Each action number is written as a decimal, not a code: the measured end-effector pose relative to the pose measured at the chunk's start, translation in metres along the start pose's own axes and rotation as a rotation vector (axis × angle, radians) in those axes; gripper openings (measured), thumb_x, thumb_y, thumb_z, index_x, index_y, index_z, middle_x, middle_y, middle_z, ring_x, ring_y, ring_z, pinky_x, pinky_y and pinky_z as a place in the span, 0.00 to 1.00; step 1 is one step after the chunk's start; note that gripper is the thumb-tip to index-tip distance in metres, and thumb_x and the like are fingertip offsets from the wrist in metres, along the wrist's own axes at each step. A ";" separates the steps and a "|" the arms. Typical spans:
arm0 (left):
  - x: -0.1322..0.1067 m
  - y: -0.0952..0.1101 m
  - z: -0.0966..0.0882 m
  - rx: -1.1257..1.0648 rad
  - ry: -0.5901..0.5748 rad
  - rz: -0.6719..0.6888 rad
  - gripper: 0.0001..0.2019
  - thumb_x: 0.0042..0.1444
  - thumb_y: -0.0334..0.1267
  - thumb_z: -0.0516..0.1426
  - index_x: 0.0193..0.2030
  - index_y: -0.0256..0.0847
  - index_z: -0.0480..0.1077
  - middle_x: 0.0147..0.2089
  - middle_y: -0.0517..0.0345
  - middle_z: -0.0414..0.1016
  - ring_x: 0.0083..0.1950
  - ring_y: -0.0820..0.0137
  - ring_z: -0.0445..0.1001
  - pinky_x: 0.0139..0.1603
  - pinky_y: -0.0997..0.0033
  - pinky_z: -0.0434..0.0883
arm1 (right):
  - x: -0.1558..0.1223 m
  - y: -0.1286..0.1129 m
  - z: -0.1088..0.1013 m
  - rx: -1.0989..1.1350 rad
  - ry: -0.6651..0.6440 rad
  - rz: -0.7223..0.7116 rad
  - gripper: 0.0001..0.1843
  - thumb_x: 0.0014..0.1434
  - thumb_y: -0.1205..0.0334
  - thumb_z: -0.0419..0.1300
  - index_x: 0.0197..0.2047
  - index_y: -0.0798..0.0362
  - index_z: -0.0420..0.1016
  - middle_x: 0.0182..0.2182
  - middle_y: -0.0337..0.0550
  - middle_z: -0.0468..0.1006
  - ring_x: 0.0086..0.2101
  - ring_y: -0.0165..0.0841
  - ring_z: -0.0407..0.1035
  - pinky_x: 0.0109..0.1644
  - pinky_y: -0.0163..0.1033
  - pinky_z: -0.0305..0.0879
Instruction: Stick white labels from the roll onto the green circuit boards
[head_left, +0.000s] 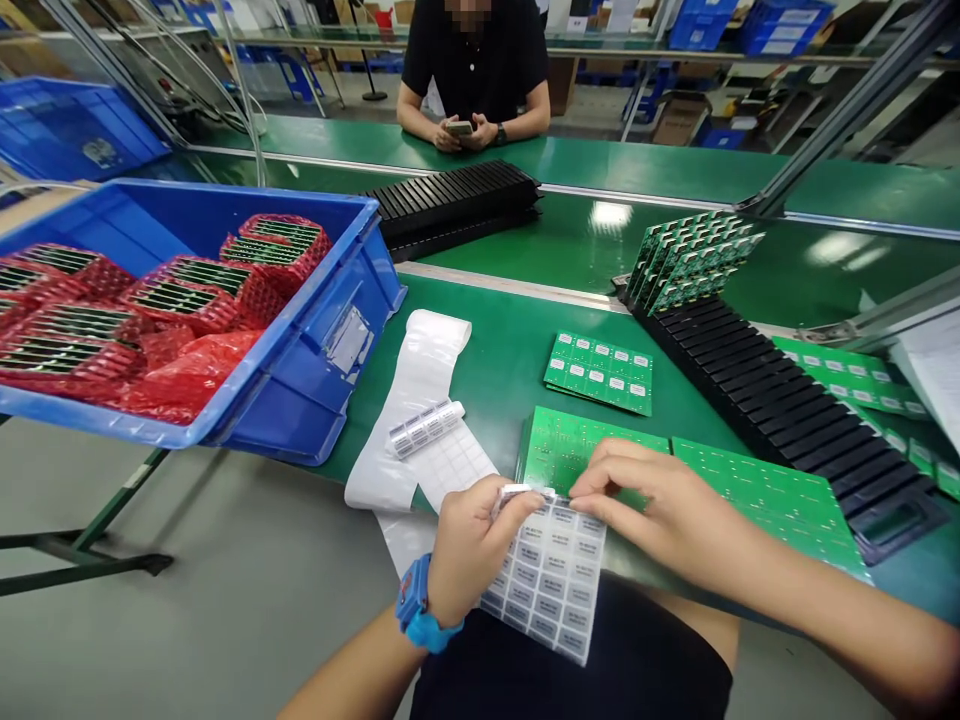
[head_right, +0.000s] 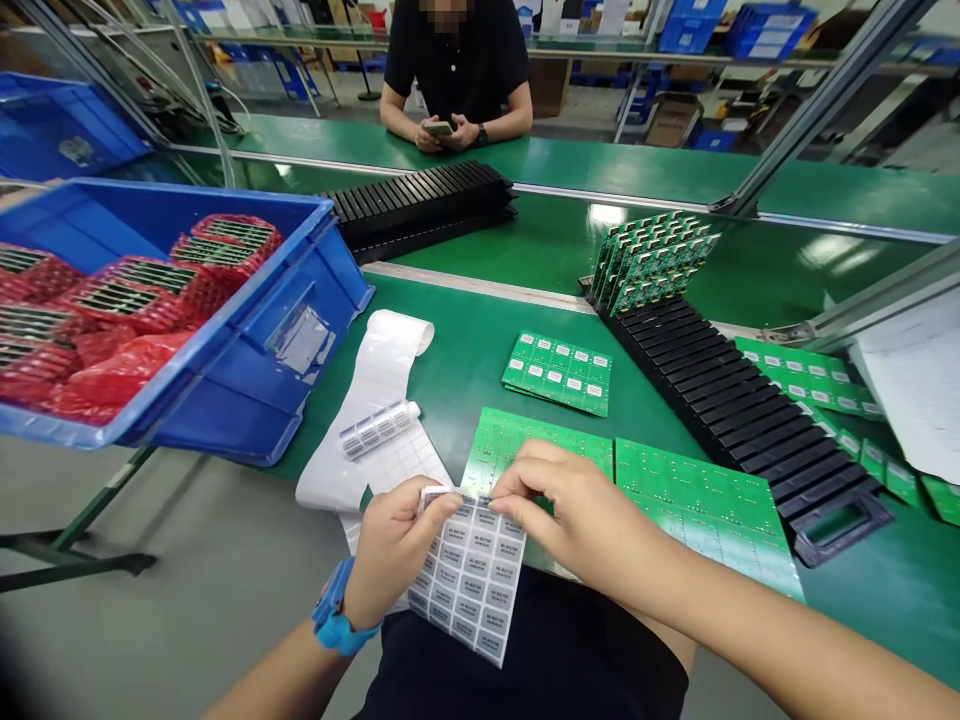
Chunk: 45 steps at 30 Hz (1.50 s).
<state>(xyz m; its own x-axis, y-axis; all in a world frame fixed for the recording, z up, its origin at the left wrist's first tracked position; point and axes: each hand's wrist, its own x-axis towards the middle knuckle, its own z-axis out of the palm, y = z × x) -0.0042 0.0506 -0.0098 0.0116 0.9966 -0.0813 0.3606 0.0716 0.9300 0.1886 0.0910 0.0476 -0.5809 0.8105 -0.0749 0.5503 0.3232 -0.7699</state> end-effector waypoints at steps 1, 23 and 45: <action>0.000 -0.001 0.000 0.015 0.003 -0.010 0.14 0.55 0.43 0.55 0.21 0.38 0.66 0.17 0.66 0.60 0.21 0.78 0.58 0.22 0.78 0.57 | 0.000 0.000 0.000 -0.001 -0.002 -0.027 0.09 0.60 0.62 0.53 0.31 0.50 0.73 0.30 0.41 0.72 0.33 0.31 0.67 0.36 0.38 0.64; -0.010 -0.010 -0.018 0.636 0.069 0.939 0.08 0.53 0.35 0.60 0.39 0.36 0.70 0.18 0.64 0.70 0.18 0.76 0.66 0.21 0.72 0.58 | -0.001 -0.002 -0.004 0.115 -0.226 0.182 0.23 0.57 0.65 0.55 0.55 0.42 0.58 0.27 0.33 0.69 0.29 0.30 0.66 0.33 0.36 0.62; -0.007 -0.020 -0.017 0.512 -0.174 0.769 0.08 0.56 0.43 0.57 0.32 0.40 0.68 0.47 0.57 0.77 0.26 0.76 0.74 0.25 0.72 0.65 | 0.038 0.012 0.036 -0.205 0.039 0.002 0.23 0.56 0.72 0.51 0.55 0.54 0.53 0.30 0.40 0.72 0.33 0.34 0.65 0.41 0.44 0.60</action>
<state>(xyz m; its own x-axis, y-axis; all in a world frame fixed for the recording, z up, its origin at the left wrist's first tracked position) -0.0278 0.0433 -0.0220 0.5413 0.7401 0.3991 0.5622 -0.6715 0.4827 0.1509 0.1079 0.0127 -0.5581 0.8283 -0.0491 0.6647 0.4109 -0.6240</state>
